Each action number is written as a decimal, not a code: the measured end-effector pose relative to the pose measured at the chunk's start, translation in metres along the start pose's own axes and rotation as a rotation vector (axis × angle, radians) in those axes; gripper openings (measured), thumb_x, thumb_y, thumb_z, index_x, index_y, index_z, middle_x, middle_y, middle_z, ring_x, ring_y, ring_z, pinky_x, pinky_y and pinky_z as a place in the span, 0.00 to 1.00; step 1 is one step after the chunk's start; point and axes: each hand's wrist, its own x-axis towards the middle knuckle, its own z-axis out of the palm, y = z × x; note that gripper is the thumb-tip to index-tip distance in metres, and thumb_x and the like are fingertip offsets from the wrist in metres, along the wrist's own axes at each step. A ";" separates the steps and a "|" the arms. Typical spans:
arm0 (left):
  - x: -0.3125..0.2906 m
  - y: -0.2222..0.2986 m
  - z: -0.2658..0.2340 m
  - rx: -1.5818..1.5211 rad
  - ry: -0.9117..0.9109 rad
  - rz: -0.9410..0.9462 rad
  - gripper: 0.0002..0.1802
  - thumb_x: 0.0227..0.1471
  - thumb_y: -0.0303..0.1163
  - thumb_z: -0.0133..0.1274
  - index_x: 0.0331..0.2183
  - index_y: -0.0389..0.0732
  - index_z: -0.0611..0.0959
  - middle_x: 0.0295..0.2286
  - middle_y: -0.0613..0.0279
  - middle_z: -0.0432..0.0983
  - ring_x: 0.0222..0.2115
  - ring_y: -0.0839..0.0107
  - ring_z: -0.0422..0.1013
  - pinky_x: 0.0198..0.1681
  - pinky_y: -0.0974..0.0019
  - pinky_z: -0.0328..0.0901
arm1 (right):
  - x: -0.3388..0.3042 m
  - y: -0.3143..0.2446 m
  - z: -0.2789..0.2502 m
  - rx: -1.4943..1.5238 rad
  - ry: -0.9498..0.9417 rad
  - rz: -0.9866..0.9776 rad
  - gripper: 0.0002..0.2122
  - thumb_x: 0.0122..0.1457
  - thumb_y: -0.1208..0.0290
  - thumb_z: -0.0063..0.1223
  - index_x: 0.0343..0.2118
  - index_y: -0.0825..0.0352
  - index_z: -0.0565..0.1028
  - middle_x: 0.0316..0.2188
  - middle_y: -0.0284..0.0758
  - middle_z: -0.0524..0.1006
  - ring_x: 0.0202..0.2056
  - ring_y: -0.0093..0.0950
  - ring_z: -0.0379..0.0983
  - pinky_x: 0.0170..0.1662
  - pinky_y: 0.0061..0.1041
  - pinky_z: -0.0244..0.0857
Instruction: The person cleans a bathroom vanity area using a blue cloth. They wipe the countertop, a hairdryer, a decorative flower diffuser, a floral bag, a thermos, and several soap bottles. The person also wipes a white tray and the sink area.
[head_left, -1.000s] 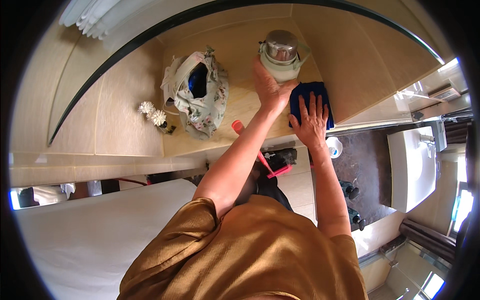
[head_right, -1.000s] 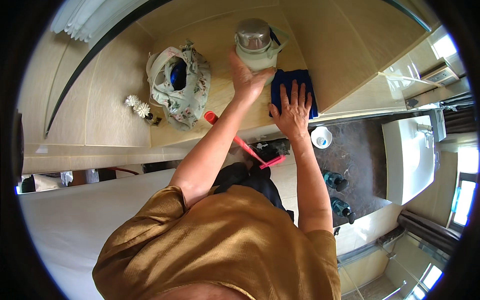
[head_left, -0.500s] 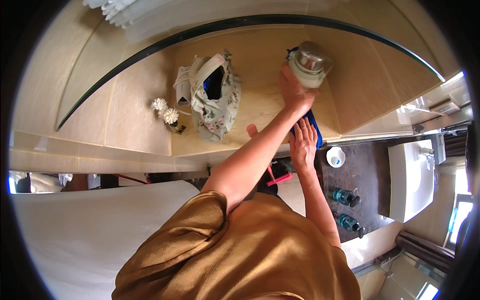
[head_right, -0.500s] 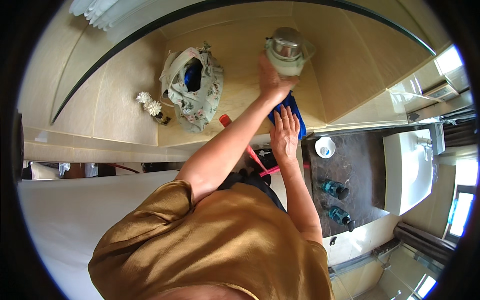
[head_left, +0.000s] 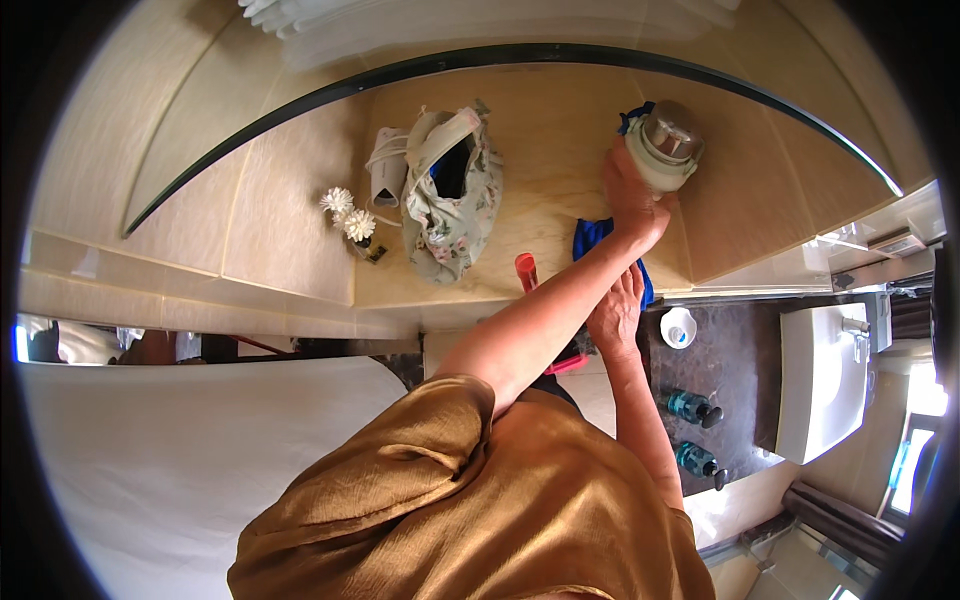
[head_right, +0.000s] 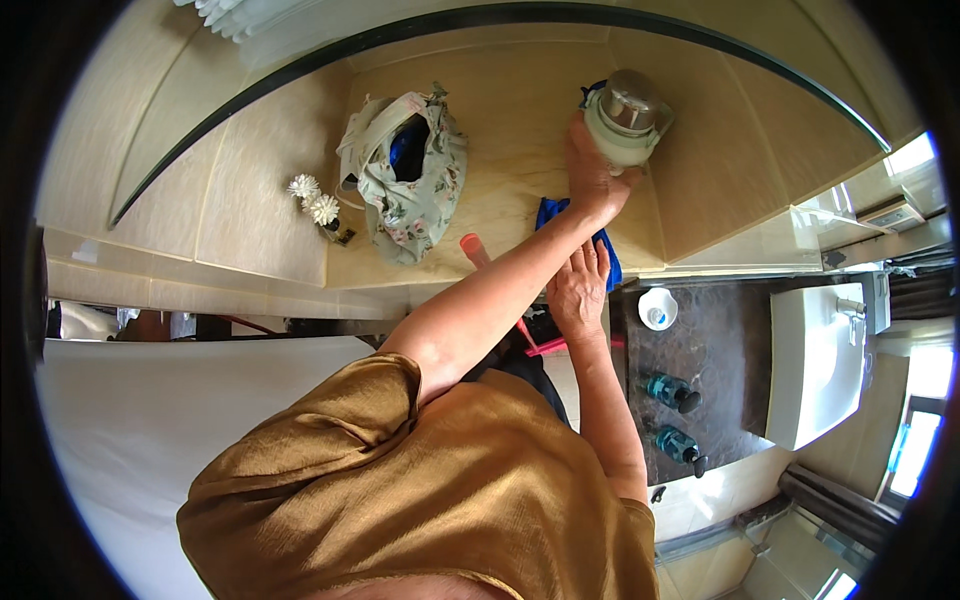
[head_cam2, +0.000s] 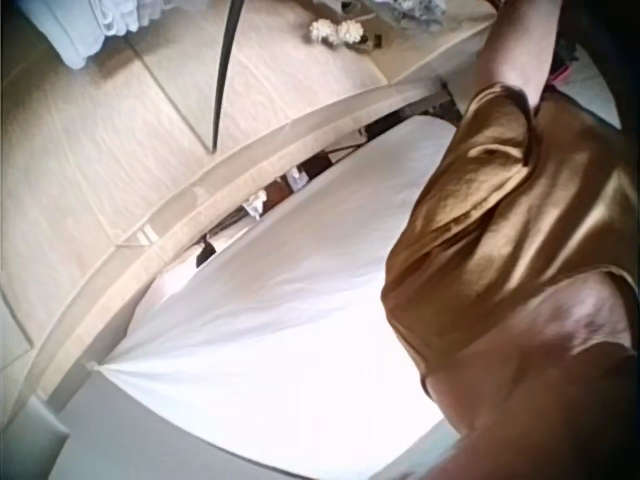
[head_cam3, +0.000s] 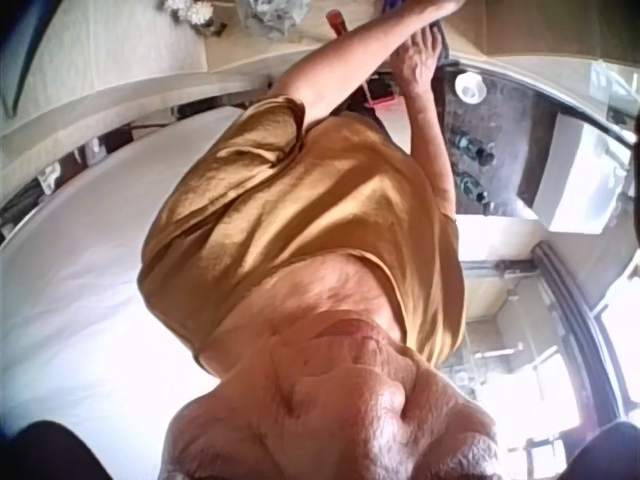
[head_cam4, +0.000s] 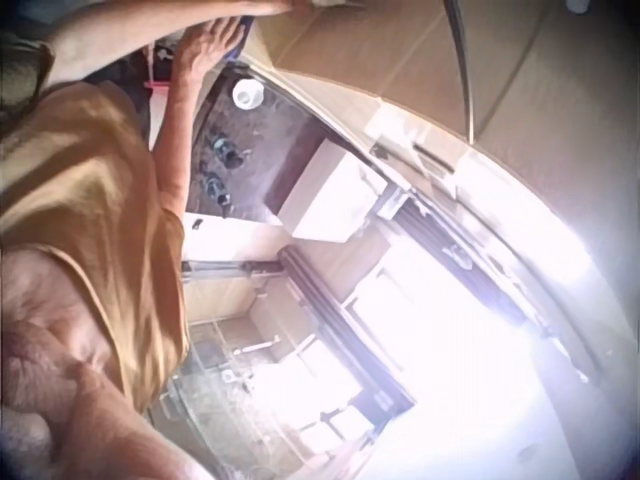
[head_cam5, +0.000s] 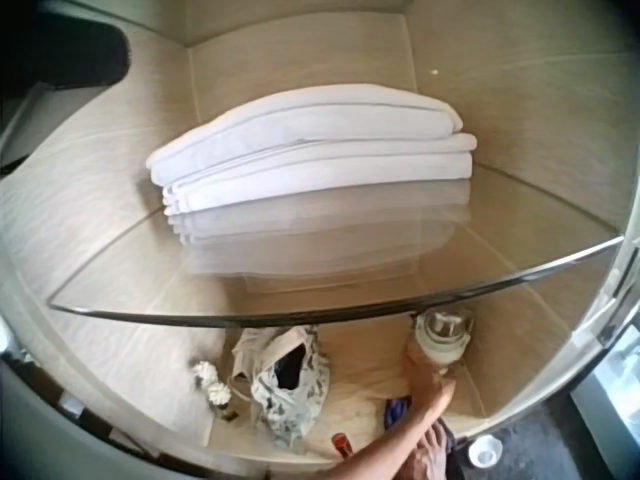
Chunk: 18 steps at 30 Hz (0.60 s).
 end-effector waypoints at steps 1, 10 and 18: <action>-0.001 -0.003 -0.004 -0.030 -0.052 -0.018 0.56 0.31 0.24 0.68 0.57 0.33 0.51 0.51 0.42 0.54 0.53 0.49 0.56 0.56 0.53 0.55 | 0.001 0.000 0.001 -0.010 -0.008 -0.012 0.23 0.55 0.68 0.49 0.55 0.69 0.68 0.55 0.44 0.69 0.61 0.42 0.59 0.64 0.46 0.45; -0.038 0.131 -0.168 0.003 -0.275 0.408 0.51 0.41 0.30 0.66 0.60 0.30 0.55 0.58 0.41 0.55 0.59 0.50 0.56 0.62 0.53 0.51 | -0.008 0.008 0.021 0.205 0.065 0.033 0.24 0.55 0.67 0.52 0.56 0.64 0.68 0.61 0.40 0.64 0.63 0.40 0.55 0.64 0.44 0.45; -0.053 0.024 -0.287 0.454 0.224 0.106 0.47 0.40 0.38 0.68 0.56 0.35 0.60 0.46 0.48 0.60 0.47 0.54 0.60 0.53 0.54 0.55 | 0.020 -0.015 0.002 0.073 -0.021 -0.017 0.23 0.51 0.74 0.52 0.53 0.65 0.71 0.59 0.39 0.66 0.63 0.38 0.57 0.65 0.41 0.45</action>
